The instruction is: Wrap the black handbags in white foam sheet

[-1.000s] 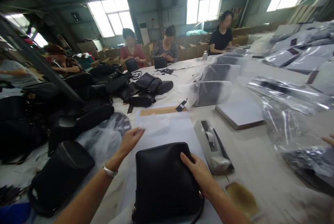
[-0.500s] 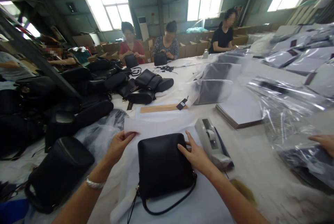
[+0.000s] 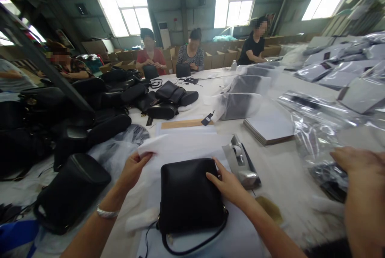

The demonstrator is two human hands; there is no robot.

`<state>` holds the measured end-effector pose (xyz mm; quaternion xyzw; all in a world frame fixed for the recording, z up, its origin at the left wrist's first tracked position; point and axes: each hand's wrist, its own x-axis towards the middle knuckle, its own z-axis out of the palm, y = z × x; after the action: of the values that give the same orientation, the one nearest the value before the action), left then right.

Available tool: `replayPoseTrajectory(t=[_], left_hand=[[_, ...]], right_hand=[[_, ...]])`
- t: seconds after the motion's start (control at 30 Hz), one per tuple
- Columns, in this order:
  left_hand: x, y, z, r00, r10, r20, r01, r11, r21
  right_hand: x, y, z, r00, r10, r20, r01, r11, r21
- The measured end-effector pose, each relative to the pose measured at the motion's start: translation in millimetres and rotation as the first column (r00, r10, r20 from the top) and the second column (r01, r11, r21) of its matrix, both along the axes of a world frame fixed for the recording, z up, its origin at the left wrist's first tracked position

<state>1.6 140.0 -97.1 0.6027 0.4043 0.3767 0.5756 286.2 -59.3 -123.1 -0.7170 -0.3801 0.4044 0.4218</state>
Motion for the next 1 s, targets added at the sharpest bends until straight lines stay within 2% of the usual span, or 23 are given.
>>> replayPoseTrajectory(t=[0.03,0.1,0.13,0.2,0.27,0.33,0.43,0.53,0.63,0.73,0.83,0.9,1.0], left_hand=[[-5,-4,0.4,1.0,-0.008,-0.003,0.008,1.0,-0.003],[-14,-15,0.8,0.999,-0.031,-0.029,0.032,0.999,0.015],[-18,-20,0.9,0.998,-0.044,-0.051,0.046,0.998,0.034],[-24,-30,0.9,0.993,-0.07,-0.096,0.077,0.995,0.071],[-29,-38,1.5,0.986,-0.1,-0.13,0.112,0.99,0.089],[-33,-45,3.5,0.978,-0.134,-0.163,0.152,0.983,0.106],[-40,-56,8.4,0.952,-0.189,-0.242,0.231,0.96,0.157],[-51,-69,9.2,0.91,-0.209,-0.358,0.303,0.924,0.231],[-67,-79,3.3,0.845,-0.201,-0.496,0.382,0.876,0.296],[-81,-87,3.6,0.749,-0.163,-0.642,0.476,0.807,0.35],[-82,-102,23.6,0.687,0.019,-0.726,0.5,0.713,0.492],[-71,-119,42.7,0.679,0.119,-0.724,0.522,0.615,0.591],[-41,-149,59.1,0.671,0.127,-0.73,0.607,0.472,0.639]], right_hand=[[1,-6,2.9,0.981,-0.038,0.191,0.035,0.999,0.022],[-1,-16,13.5,0.838,-0.164,0.521,0.075,0.979,0.188],[-2,-18,20.7,0.74,-0.238,0.63,0.05,0.952,0.302],[-6,-15,36.7,0.567,-0.334,0.753,-0.09,0.883,0.46],[-10,-4,51.3,0.455,-0.315,0.833,-0.271,0.842,0.467],[-13,10,60.7,0.395,-0.224,0.891,-0.409,0.826,0.389],[-16,21,62.4,0.389,-0.063,0.919,-0.564,0.773,0.291],[-22,12,51.5,0.39,0.038,0.92,-0.671,0.696,0.255],[-32,-9,33.8,0.38,0.058,0.923,-0.703,0.667,0.247],[-41,-25,15.4,0.371,-0.003,0.929,-0.69,0.668,0.278],[-45,-32,-0.3,0.372,-0.094,0.924,-0.678,0.652,0.339],[-45,-33,-8.8,0.376,-0.127,0.918,-0.688,0.625,0.369],[-43,-33,-18.1,0.387,-0.135,0.912,-0.71,0.587,0.388]])
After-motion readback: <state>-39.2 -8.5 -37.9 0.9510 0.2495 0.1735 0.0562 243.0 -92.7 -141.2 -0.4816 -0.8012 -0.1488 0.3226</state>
